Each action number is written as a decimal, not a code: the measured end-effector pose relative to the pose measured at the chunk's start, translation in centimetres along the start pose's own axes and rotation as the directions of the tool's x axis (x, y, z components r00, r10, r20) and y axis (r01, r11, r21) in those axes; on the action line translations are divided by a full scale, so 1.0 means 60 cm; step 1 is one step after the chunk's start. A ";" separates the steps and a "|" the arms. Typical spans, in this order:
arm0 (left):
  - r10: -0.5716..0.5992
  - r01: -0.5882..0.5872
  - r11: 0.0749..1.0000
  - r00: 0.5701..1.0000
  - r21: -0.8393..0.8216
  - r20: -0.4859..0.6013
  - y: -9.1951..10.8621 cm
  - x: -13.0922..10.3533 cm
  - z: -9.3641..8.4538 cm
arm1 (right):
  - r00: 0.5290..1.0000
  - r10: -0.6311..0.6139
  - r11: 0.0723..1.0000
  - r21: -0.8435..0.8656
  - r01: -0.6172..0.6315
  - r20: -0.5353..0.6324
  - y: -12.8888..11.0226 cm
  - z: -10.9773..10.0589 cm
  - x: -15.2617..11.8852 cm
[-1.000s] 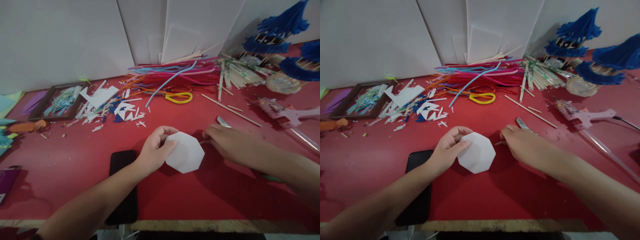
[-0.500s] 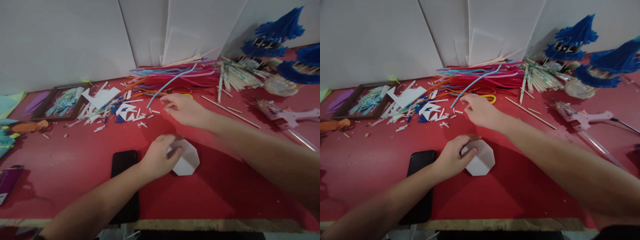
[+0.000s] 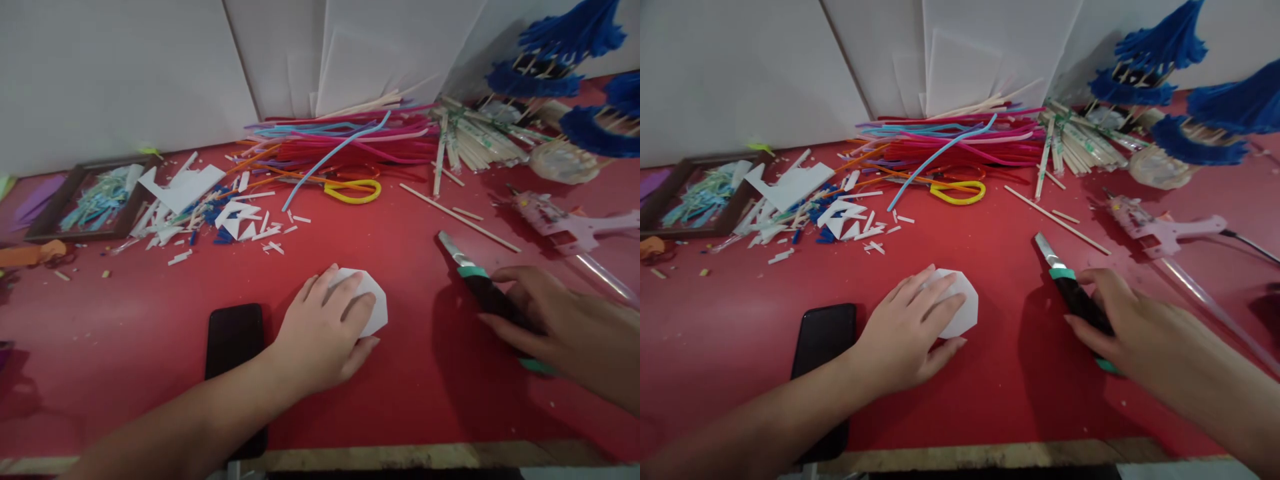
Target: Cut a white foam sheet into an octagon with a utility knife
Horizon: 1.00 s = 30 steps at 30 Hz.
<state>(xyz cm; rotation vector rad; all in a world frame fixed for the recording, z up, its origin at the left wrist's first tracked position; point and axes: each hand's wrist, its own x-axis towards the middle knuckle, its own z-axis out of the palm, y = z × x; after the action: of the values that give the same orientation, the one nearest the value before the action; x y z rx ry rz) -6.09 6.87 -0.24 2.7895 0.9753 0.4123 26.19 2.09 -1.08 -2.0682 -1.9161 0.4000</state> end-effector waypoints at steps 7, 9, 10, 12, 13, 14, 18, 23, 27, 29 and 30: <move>0.107 -0.105 0.994 0.989 -0.035 0.098 0.002 0.002 -0.006 | 0.995 -0.080 0.967 0.246 0.063 0.058 -0.074 0.009 -0.037; 0.104 -0.101 0.994 0.989 -0.034 0.109 0.005 0.003 -0.008 | 0.985 -0.143 0.928 0.358 0.099 0.099 -0.102 0.004 -0.046; 0.111 -0.107 0.993 0.988 -0.039 0.104 0.005 0.004 -0.009 | 0.982 -0.158 0.913 0.395 0.104 0.106 -0.114 0.002 -0.048; 0.147 -0.140 0.988 0.985 -0.071 0.092 0.004 0.005 -0.008 | 0.980 -0.155 0.894 0.439 0.085 0.125 -0.131 0.000 -0.051; 0.168 -0.160 0.982 0.982 -0.095 0.083 0.003 0.006 -0.007 | 0.979 -0.154 0.890 0.449 0.078 0.135 -0.136 0.000 -0.050; 0.186 -0.176 0.977 0.980 -0.121 0.074 0.002 0.007 -0.006 | 0.977 -0.160 0.888 0.453 0.079 0.142 -0.139 0.001 -0.049; 0.191 -0.178 0.968 0.980 -0.177 0.060 -0.002 0.009 -0.001 | 0.967 -0.221 0.885 0.443 0.144 0.126 -0.138 0.010 -0.046; 0.179 -0.165 0.967 0.983 -0.192 0.053 -0.003 0.007 0.003 | 0.961 -0.253 0.878 0.443 0.180 0.112 -0.137 0.016 -0.045; 0.187 -0.175 0.964 0.981 -0.200 0.044 -0.003 0.006 0.005 | 0.957 -0.268 0.882 0.429 0.198 0.109 -0.140 0.014 -0.043; 0.186 -0.176 0.965 0.982 -0.195 0.038 -0.003 0.006 0.005 | 0.958 -0.261 0.882 0.433 0.188 0.116 -0.140 0.013 -0.042; 0.184 -0.174 0.966 0.982 -0.190 0.038 -0.003 0.006 0.004 | 0.959 -0.258 0.881 0.436 0.183 0.118 -0.140 0.012 -0.042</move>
<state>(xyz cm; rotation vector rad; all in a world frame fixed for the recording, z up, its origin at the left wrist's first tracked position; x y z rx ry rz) -5.85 7.25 -0.46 2.7103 0.6387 0.4234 18.02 0.17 1.57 -1.5604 -1.9228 0.8774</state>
